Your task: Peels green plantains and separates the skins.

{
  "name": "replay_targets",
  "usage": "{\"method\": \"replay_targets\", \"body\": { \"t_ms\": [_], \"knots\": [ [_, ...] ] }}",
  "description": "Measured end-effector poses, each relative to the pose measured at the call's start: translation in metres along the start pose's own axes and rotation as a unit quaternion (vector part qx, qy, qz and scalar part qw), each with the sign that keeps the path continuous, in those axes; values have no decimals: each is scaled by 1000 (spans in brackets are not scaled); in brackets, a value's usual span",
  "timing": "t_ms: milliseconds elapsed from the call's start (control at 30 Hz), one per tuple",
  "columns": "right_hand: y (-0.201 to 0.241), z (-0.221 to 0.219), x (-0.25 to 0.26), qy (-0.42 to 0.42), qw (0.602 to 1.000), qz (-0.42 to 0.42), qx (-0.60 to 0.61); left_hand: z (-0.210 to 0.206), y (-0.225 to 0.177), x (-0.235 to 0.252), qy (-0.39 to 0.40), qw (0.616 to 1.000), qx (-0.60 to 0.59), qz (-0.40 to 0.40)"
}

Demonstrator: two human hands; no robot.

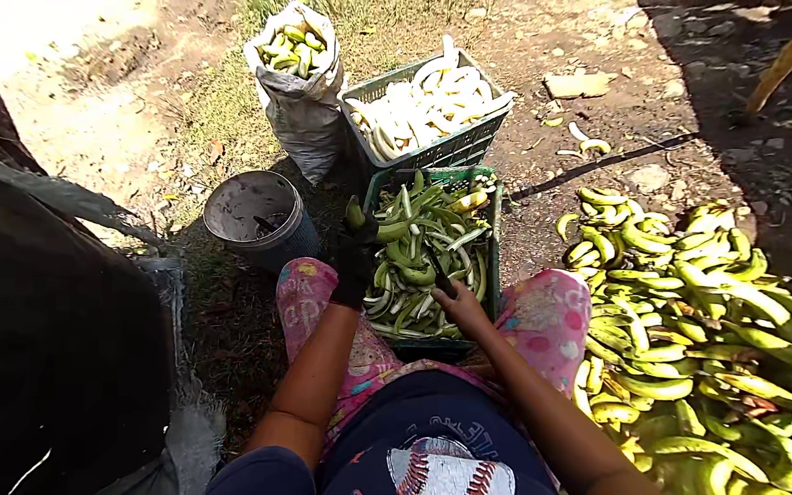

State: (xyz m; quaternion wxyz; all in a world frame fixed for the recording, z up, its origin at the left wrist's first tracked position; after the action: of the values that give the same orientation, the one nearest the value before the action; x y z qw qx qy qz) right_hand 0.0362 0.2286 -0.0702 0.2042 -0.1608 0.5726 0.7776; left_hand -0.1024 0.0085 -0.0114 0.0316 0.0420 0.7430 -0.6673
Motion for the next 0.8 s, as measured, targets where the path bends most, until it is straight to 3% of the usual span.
{"method": "replay_targets", "body": {
  "t_ms": [67,133,200,267,333,433,500,567,633,700,800],
  "knots": [
    [30,11,1,-15,998,48,33,-11,-2,-4,-26,996,88,-9],
    [90,33,-14,-59,984,147,80,-24,-14,-9,-31,988,145,-47],
    [140,51,-37,-111,960,234,105,-36,-25,-15,-17,986,138,-93],
    [155,54,-39,-135,950,261,106,-43,-35,-17,-10,983,129,-127],
    [116,35,-4,-98,977,172,81,-48,-44,-19,21,983,88,-162],
    [13,-12,34,37,994,-56,82,-44,-49,-18,62,984,-2,-167],
    [5,-15,27,46,990,-69,117,-39,-47,-5,89,988,-32,-120],
    [17,-4,22,30,994,8,105,-29,-29,-7,98,995,26,-17],
    [41,16,21,9,992,121,21,-26,-20,-10,132,988,82,20],
    [73,34,13,-7,972,227,-68,-35,-27,-5,177,971,157,-42],
    [109,44,0,-2,928,313,-202,-48,-53,-19,180,932,296,-105]
  ]
}}
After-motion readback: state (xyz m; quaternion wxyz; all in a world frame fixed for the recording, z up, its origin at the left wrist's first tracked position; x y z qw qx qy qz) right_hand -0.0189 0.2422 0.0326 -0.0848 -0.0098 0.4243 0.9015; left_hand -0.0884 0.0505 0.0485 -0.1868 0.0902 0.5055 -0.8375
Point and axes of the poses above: each hand's wrist, its own x-axis towards the middle knuckle, its own z-axis out of the back of the hand, y = z × x, the point moved 9 cm from there along x, towards the middle knuckle, and after that the axes turned 1 degree about x, right-handed, at the moved point
